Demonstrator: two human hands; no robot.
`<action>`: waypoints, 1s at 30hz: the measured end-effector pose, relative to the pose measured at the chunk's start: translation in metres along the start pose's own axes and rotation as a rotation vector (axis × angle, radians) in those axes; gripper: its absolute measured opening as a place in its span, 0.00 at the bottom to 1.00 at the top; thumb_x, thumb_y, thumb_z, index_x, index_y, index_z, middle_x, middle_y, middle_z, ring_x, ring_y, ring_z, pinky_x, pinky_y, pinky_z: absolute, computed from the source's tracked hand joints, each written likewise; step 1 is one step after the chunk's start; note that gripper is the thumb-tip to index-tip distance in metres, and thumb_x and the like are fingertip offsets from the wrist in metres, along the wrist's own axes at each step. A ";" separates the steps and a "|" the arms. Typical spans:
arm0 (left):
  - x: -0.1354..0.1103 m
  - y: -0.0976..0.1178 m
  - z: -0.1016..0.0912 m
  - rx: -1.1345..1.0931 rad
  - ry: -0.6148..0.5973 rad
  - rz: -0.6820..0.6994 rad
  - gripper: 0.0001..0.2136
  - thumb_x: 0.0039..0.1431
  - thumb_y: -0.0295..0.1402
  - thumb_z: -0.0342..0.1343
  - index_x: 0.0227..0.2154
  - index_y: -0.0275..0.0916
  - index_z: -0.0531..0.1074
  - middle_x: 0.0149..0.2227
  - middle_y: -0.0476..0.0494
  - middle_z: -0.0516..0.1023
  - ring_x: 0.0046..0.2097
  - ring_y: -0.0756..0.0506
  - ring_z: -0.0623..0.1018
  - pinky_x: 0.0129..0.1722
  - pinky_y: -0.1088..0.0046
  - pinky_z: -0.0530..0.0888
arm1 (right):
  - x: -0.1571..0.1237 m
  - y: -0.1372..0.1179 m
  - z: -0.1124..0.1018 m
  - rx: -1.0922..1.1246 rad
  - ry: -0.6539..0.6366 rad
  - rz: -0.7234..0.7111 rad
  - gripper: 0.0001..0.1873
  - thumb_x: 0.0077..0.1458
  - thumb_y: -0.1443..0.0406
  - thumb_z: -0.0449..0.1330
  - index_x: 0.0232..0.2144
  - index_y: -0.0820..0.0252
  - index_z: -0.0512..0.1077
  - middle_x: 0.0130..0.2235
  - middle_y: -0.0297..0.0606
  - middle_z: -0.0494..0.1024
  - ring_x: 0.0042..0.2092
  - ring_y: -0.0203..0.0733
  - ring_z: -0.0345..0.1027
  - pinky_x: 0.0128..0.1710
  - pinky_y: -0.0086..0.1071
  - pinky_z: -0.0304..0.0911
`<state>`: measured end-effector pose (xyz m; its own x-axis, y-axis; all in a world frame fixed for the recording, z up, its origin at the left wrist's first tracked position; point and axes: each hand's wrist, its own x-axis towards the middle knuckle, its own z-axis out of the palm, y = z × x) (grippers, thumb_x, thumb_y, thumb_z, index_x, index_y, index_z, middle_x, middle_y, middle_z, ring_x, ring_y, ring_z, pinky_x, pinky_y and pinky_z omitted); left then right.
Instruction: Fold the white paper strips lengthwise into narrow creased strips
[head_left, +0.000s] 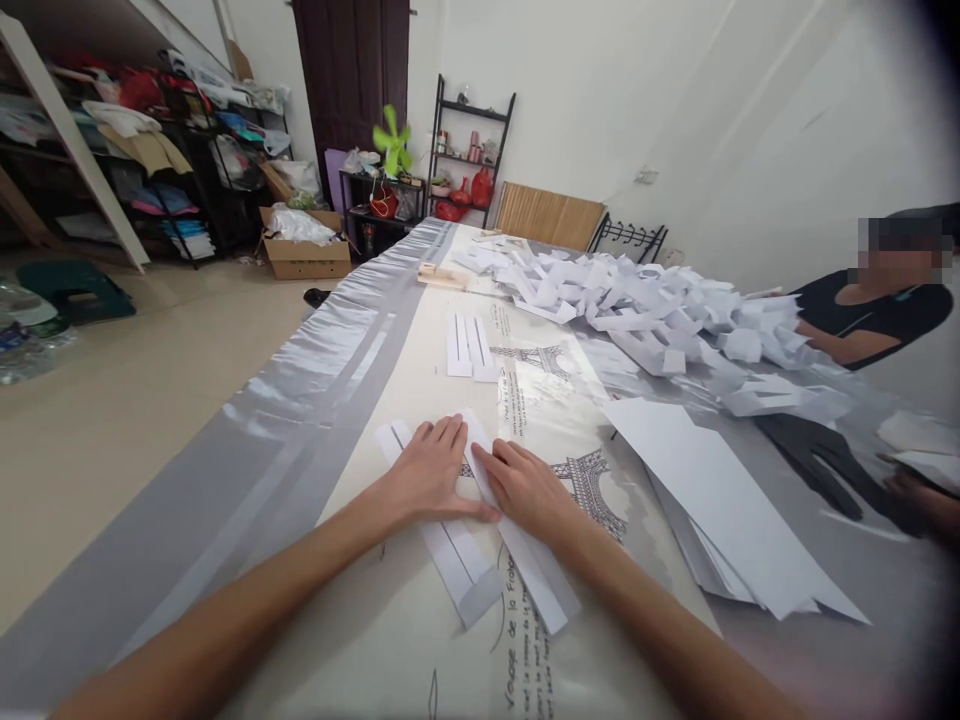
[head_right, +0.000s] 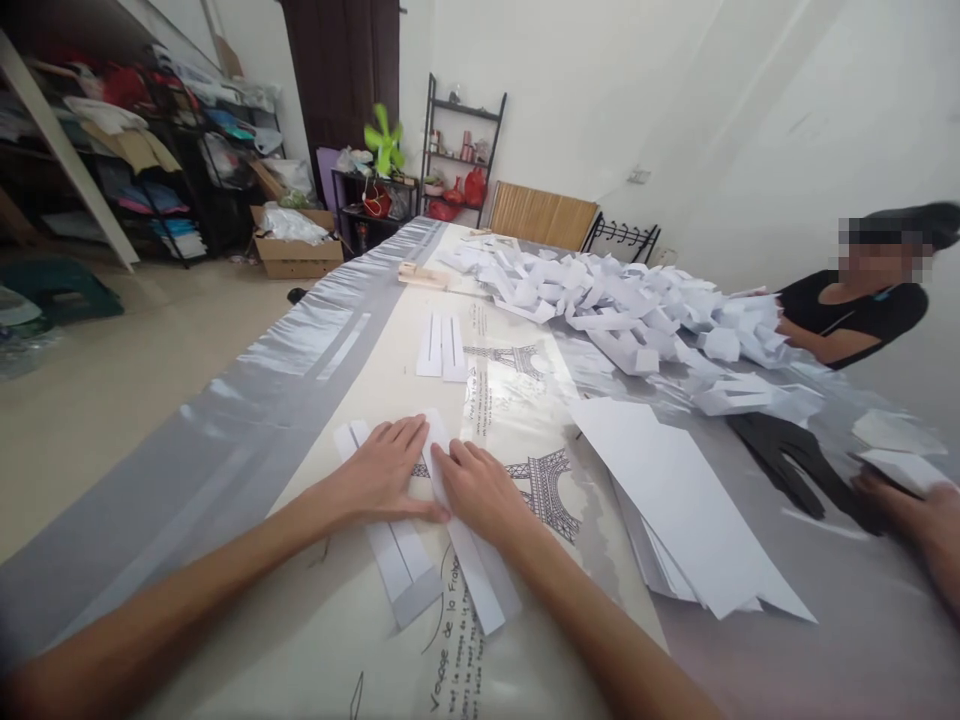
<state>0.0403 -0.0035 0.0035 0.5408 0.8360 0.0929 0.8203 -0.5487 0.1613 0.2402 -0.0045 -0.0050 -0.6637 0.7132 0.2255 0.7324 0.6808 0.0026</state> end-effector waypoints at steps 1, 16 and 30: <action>0.000 -0.004 -0.001 -0.005 -0.012 0.013 0.51 0.57 0.70 0.40 0.68 0.28 0.54 0.70 0.23 0.54 0.70 0.30 0.58 0.65 0.52 0.55 | -0.001 0.000 0.000 0.000 0.000 0.004 0.19 0.66 0.76 0.51 0.57 0.66 0.67 0.39 0.42 0.73 0.39 0.45 0.67 0.38 0.36 0.65; 0.004 -0.013 0.008 0.047 0.035 -0.013 0.41 0.69 0.61 0.31 0.70 0.31 0.51 0.72 0.29 0.53 0.73 0.33 0.50 0.69 0.47 0.48 | -0.026 0.004 -0.022 0.203 0.009 0.046 0.16 0.66 0.74 0.50 0.45 0.58 0.77 0.36 0.37 0.70 0.33 0.38 0.65 0.29 0.31 0.60; 0.005 -0.044 -0.016 0.059 0.091 -0.035 0.23 0.68 0.52 0.48 0.47 0.35 0.70 0.53 0.30 0.74 0.59 0.31 0.71 0.63 0.49 0.60 | -0.032 -0.004 -0.036 0.556 -0.076 0.425 0.08 0.59 0.63 0.62 0.40 0.56 0.67 0.46 0.40 0.71 0.41 0.44 0.68 0.37 0.38 0.66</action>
<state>0.0042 0.0246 0.0124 0.4946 0.8509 0.1773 0.8495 -0.5164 0.1085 0.2643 -0.0357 0.0224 -0.3605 0.9324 0.0278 0.7580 0.3102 -0.5738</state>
